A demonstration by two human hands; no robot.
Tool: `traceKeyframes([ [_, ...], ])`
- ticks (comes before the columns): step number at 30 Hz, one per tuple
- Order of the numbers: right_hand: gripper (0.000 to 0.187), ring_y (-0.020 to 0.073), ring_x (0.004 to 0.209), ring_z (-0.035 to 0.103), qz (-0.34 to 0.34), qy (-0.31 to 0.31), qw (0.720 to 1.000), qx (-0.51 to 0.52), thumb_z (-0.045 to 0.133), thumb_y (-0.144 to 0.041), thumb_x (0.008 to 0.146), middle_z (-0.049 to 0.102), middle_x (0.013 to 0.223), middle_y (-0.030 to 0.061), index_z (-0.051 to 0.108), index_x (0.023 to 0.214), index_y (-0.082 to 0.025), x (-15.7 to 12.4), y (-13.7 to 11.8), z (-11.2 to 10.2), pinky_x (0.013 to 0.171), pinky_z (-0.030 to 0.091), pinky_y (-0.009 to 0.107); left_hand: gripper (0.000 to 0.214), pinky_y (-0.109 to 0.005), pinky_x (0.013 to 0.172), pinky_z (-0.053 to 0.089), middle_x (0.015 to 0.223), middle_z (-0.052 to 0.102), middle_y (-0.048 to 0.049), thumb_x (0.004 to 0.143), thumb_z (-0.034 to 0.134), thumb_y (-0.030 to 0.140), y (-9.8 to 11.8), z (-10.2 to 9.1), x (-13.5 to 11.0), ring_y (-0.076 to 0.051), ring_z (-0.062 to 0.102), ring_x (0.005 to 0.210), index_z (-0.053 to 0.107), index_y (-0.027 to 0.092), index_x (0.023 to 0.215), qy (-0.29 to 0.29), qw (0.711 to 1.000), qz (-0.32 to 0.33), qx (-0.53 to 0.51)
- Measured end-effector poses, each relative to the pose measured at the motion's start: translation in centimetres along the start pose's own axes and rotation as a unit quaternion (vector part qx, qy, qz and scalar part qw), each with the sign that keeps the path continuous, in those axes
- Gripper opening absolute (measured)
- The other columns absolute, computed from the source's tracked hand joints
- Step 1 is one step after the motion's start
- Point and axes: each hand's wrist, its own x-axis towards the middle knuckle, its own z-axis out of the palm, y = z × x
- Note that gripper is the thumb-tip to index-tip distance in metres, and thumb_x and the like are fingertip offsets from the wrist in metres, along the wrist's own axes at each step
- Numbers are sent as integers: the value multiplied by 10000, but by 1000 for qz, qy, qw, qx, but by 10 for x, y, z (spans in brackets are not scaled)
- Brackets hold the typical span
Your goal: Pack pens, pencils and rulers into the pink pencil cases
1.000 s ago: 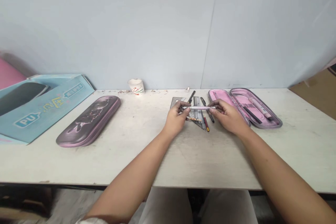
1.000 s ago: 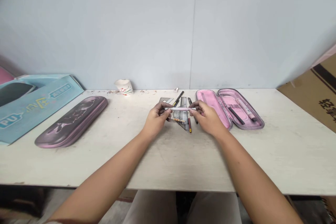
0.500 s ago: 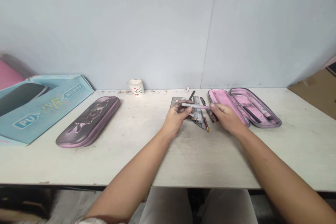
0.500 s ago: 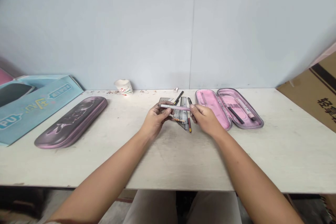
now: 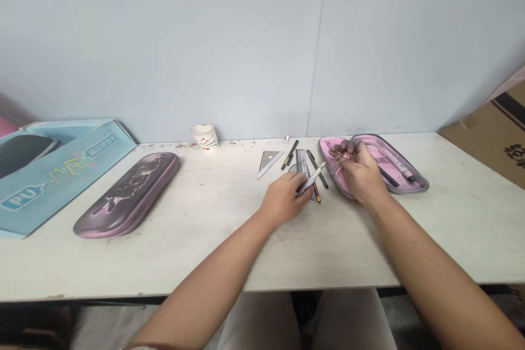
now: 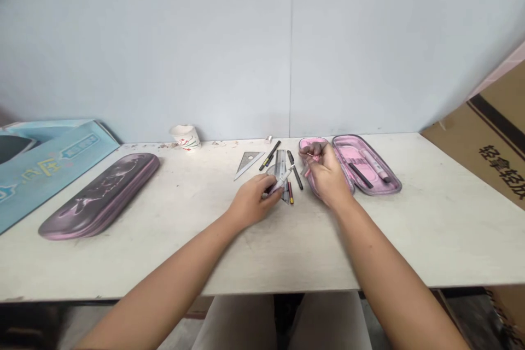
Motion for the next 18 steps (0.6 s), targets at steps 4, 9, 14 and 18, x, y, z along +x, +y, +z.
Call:
traceKeyframes([
  [4,273,124,909,536,-47,72,984,158,566,-152,640,401,835,-20,318,716,-236,3,-5,6,954,401,385,256,-256,585,296,663,452,2,837,447,372,0,4,-2,-138,437,648,463,195,653,-12,999,19,36],
  [9,300,112,912,555,-28,83,970,227,572,-96,598,405,831,-27,324,700,-231,3,-4,7,1023,350,398,218,-252,566,287,675,473,-4,823,474,338,-1,8,-2,-139,443,645,494,196,658,-24,999,26,25],
  [14,296,161,979,568,64,-9,970,233,634,-170,624,484,897,-9,376,753,-239,-6,-2,20,961,408,408,222,-252,554,271,641,467,4,824,478,332,2,7,0,-131,430,620,488,191,653,-14,1000,8,-16],
  [18,304,186,968,585,122,-122,953,251,643,-312,702,576,991,36,427,907,-250,-12,-4,22,876,458,398,328,-233,505,275,548,415,32,860,401,419,9,-2,0,-95,381,515,480,175,655,-92,975,-57,-195],
])
